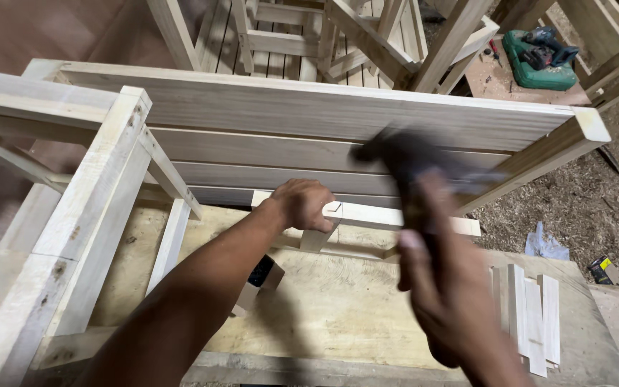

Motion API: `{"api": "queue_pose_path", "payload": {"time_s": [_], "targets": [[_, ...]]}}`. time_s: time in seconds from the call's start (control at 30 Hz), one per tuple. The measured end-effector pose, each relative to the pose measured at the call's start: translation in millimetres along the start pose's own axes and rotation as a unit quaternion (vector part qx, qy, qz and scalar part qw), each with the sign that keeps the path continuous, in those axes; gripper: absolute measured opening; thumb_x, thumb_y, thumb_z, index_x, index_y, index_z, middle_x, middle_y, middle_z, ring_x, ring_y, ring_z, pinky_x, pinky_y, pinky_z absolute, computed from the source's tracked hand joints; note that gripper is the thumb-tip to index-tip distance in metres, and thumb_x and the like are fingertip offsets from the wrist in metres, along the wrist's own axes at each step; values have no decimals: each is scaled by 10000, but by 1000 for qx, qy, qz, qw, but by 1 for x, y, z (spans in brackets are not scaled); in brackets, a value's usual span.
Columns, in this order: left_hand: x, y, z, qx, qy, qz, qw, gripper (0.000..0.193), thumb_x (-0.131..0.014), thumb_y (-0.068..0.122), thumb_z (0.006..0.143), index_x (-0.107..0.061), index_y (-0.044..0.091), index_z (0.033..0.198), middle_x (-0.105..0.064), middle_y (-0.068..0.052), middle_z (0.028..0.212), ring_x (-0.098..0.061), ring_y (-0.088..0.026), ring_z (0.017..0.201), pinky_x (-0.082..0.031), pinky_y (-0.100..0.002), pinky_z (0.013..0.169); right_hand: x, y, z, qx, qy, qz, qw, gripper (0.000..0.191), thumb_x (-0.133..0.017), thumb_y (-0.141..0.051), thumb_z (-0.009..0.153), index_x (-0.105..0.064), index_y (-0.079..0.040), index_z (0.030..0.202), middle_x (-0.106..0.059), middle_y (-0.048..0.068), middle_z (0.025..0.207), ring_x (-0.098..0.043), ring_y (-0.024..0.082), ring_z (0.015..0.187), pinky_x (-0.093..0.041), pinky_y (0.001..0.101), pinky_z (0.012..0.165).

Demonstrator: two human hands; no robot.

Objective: The person assembles a wooden chair frame by positioning slats and using a hammer to drive nails into the joints. They repeatedly pick up nails, align the wood pieces, and hammer them into place to secure the structure.

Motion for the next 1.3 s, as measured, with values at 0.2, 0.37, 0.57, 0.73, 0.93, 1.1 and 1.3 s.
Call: {"api": "queue_pose_path", "payload": {"time_s": [0.2, 0.37, 0.57, 0.73, 0.93, 1.1, 1.3], "targets": [[1, 4, 4, -31, 7, -7, 999, 390, -794, 421, 764, -765, 107, 994, -766, -117, 898, -712, -304, 937, -555, -459, 912, -43, 54, -13, -240, -104, -79, 962, 612, -486, -216, 1020, -278, -136, 1591, -682, 199, 849, -625, 260, 633, -562, 442, 617], [4, 3, 5, -48, 57, -42, 996, 451, -875, 379, 621, -772, 148, 995, -721, -101, 935, -673, -330, 956, -526, -469, 881, -47, 51, 10, -145, -105, -86, 980, 648, -545, -230, 1045, -294, -128, 1633, -659, 244, 960, -645, 224, 736, -542, 472, 623], [-11, -9, 10, -53, 10, 0, 999, 400, -793, 430, 786, -748, 100, 1007, -759, -117, 945, -690, -313, 1043, -522, -476, 970, -9, -9, -3, -61, 61, 42, 995, 575, -459, -255, 1105, -269, -167, 1641, -627, 160, 919, -592, 219, 642, -523, 401, 590], [-11, -3, 6, -13, 19, -48, 999, 480, -884, 384, 653, -729, 150, 1043, -690, -104, 1057, -657, -329, 1029, -515, -472, 912, -62, 45, 1, -359, -235, -143, 892, 657, -484, -312, 1064, -201, -329, 1657, -644, 154, 641, -576, 274, 512, -469, 452, 573], [11, 6, 2, -8, -2, -15, 1000, 323, -772, 393, 780, -764, 137, 976, -737, -111, 968, -690, -328, 986, -552, -475, 862, -40, 48, -10, -362, -148, -1, 920, 729, -577, -325, 996, -269, -369, 1656, -614, 123, 633, -591, 209, 499, -553, 423, 499], [13, 12, -2, 10, -45, 11, 999, 315, -739, 380, 813, -762, 99, 952, -738, -120, 932, -708, -309, 935, -566, -474, 834, -38, 42, -14, -365, -147, 7, 919, 736, -579, -341, 979, -272, -345, 1648, -631, 69, 637, -610, 175, 512, -566, 403, 479], [15, 13, 0, 6, -32, 20, 999, 321, -765, 363, 786, -759, 84, 945, -732, -108, 914, -710, -301, 918, -578, -466, 834, -35, 42, -13, -374, -144, 8, 916, 743, -589, -337, 977, -287, -327, 1656, -625, 85, 640, -600, 172, 514, -555, 393, 472]]}}
Point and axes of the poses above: each hand's wrist, its own z-axis towards the middle knuckle, its own x-axis out of the back of the hand, y = z × x, the point moved 6 cm from there along z, towards the middle knuckle
